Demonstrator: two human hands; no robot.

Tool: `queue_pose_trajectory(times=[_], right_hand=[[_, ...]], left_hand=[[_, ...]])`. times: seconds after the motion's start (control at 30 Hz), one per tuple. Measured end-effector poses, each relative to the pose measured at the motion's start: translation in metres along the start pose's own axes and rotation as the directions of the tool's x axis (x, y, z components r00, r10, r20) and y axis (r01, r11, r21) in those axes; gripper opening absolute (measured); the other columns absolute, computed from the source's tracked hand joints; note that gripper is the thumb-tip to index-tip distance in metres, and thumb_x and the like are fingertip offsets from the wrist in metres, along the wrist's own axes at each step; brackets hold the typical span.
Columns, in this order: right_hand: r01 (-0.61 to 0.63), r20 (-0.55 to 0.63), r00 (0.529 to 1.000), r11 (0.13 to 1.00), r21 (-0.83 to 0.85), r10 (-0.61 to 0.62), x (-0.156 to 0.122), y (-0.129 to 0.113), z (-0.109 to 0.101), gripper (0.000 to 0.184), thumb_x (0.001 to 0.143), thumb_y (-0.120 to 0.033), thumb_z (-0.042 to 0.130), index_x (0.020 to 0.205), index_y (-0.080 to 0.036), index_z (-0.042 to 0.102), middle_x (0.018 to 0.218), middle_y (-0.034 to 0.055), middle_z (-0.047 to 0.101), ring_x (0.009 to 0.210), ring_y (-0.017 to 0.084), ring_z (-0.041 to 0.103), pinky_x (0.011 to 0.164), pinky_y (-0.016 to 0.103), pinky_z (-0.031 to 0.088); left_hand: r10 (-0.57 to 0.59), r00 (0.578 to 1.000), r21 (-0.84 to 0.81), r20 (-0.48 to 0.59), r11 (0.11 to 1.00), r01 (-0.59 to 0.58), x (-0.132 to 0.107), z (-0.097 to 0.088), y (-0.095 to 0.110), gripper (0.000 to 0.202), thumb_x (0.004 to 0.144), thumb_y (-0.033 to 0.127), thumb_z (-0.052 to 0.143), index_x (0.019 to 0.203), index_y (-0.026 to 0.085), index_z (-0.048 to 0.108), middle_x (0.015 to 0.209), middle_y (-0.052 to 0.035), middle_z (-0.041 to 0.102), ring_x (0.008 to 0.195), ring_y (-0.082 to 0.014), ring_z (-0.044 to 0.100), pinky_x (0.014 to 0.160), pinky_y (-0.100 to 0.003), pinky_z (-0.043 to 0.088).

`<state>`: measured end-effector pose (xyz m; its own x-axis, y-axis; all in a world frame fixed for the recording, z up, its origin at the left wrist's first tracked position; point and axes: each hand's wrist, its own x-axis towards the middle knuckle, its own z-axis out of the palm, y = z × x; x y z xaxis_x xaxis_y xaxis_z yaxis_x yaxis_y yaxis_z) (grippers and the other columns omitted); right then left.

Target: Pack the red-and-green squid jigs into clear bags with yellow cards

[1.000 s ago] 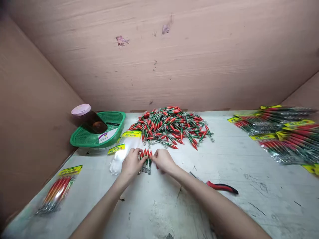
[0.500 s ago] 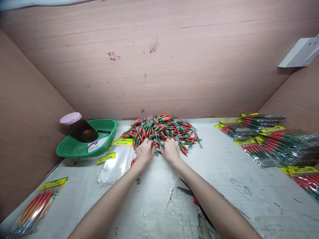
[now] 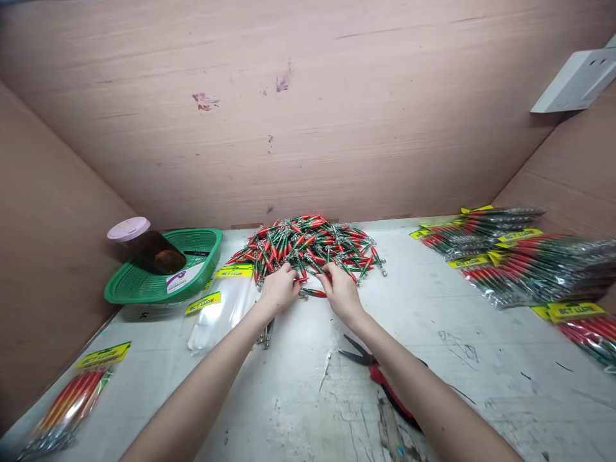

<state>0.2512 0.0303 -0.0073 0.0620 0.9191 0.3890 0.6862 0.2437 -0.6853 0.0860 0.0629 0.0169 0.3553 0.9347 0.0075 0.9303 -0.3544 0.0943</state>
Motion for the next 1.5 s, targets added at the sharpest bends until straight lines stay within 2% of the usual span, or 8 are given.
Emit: queue_pose_trajectory(times=[0.2, 0.47, 0.7, 0.83, 0.93, 1.1, 1.27, 1.5], right_hand=[[-0.057, 0.007, 0.998, 0.980, 0.189, 0.056, -0.015, -0.010, -0.014, 0.024, 0.090, -0.046, 0.043, 0.086, -0.023, 0.048, 0.064, -0.0026, 0.053, 0.057, 0.015, 0.052, 0.055, 0.025, 0.040], [-0.135, 0.024, 0.991, 0.933, 0.334, 0.135, -0.034, -0.011, -0.028, 0.027, 0.088, -0.049, 0.050, 0.086, -0.021, 0.050, 0.066, -0.0026, 0.052, 0.060, 0.014, 0.050, 0.055, 0.025, 0.040], [-0.210, -0.003, 0.972, 0.871, 0.445, 0.236, -0.046, -0.006, -0.041, 0.032, 0.086, -0.053, 0.053, 0.091, -0.021, 0.052, 0.071, -0.0017, 0.051, 0.065, 0.014, 0.051, 0.058, 0.026, 0.041], [-0.257, -0.003, 0.954, 0.818, 0.514, 0.301, -0.050, -0.009, -0.055, 0.037, 0.077, -0.054, 0.064, 0.087, -0.019, 0.058, 0.070, -0.0005, 0.054, 0.064, 0.013, 0.049, 0.058, 0.026, 0.041], [-0.302, 0.054, 0.942, 0.763, 0.572, 0.333, -0.051, -0.021, -0.068, 0.040, 0.068, -0.053, 0.073, 0.084, -0.017, 0.065, 0.066, 0.0002, 0.056, 0.058, 0.012, 0.047, 0.053, 0.026, 0.040], [-0.438, 0.335, 0.899, 0.550, 0.711, 0.282, -0.053, -0.048, -0.086, 0.039, 0.064, -0.053, 0.077, 0.080, -0.018, 0.070, 0.068, 0.0005, 0.057, 0.056, 0.010, 0.048, 0.054, 0.025, 0.042], [-0.614, 0.617, 0.774, 0.398, 0.682, 0.138, -0.058, -0.063, -0.088, 0.035, 0.075, -0.044, 0.073, 0.099, -0.019, 0.071, 0.082, 0.0037, 0.065, 0.073, 0.014, 0.061, 0.072, 0.029, 0.050], [-0.633, 0.641, 0.758, 0.371, 0.679, 0.119, -0.062, -0.072, -0.085, 0.041, 0.081, -0.034, 0.069, 0.120, -0.023, 0.060, 0.087, 0.0021, 0.063, 0.077, 0.012, 0.061, 0.072, 0.025, 0.050]], left_hand=[[0.043, 0.996, 0.003, 0.084, 0.999, -0.044, 0.008, -0.007, 0.003, 0.029, 0.090, 0.034, 0.056, 0.114, 0.016, 0.058, 0.114, -0.0083, 0.061, 0.095, -0.0195, 0.062, 0.080, -0.040, 0.054], [0.358, 0.912, -0.161, 0.201, 0.930, -0.329, 0.014, -0.013, 0.011, 0.027, 0.090, 0.034, 0.056, 0.112, 0.018, 0.060, 0.116, -0.0083, 0.061, 0.098, -0.0199, 0.061, 0.085, -0.041, 0.052], [0.289, 0.957, -0.456, 0.031, 0.856, -0.244, 0.017, -0.005, 0.023, 0.020, 0.088, 0.030, 0.059, 0.102, 0.017, 0.063, 0.112, -0.0079, 0.063, 0.105, -0.0214, 0.058, 0.093, -0.045, 0.047], [0.048, 0.993, -0.746, -0.106, 0.657, -0.111, 0.008, -0.019, 0.004, 0.016, 0.086, 0.026, 0.056, 0.097, 0.016, 0.064, 0.105, -0.0098, 0.065, 0.105, -0.0223, 0.058, 0.097, -0.043, 0.043], [-0.084, 0.995, -0.922, -0.056, 0.388, -0.019, -0.016, -0.026, -0.005, 0.029, 0.088, 0.034, 0.049, 0.108, 0.014, 0.058, 0.103, -0.0114, 0.066, 0.093, -0.0194, 0.063, 0.085, -0.038, 0.050], [-0.061, 0.988, -0.990, 0.143, -0.002, 0.143, -0.069, -0.037, -0.002, 0.040, 0.077, 0.041, 0.066, 0.106, 0.014, 0.060, 0.095, -0.0099, 0.069, 0.078, -0.0155, 0.065, 0.075, -0.032, 0.053], [0.068, 0.956, -0.887, 0.285, -0.361, 0.289, -0.100, -0.050, 0.006, 0.038, 0.069, 0.025, 0.078, 0.104, 0.017, 0.065, 0.089, -0.0044, 0.070, 0.075, -0.0121, 0.065, 0.075, -0.027, 0.052], [0.156, 0.942, -0.855, 0.296, -0.396, 0.334, -0.110, -0.053, 0.007, 0.036, 0.070, 0.021, 0.076, 0.104, 0.016, 0.066, 0.090, -0.0064, 0.072, 0.075, -0.0143, 0.067, 0.075, -0.028, 0.052]])
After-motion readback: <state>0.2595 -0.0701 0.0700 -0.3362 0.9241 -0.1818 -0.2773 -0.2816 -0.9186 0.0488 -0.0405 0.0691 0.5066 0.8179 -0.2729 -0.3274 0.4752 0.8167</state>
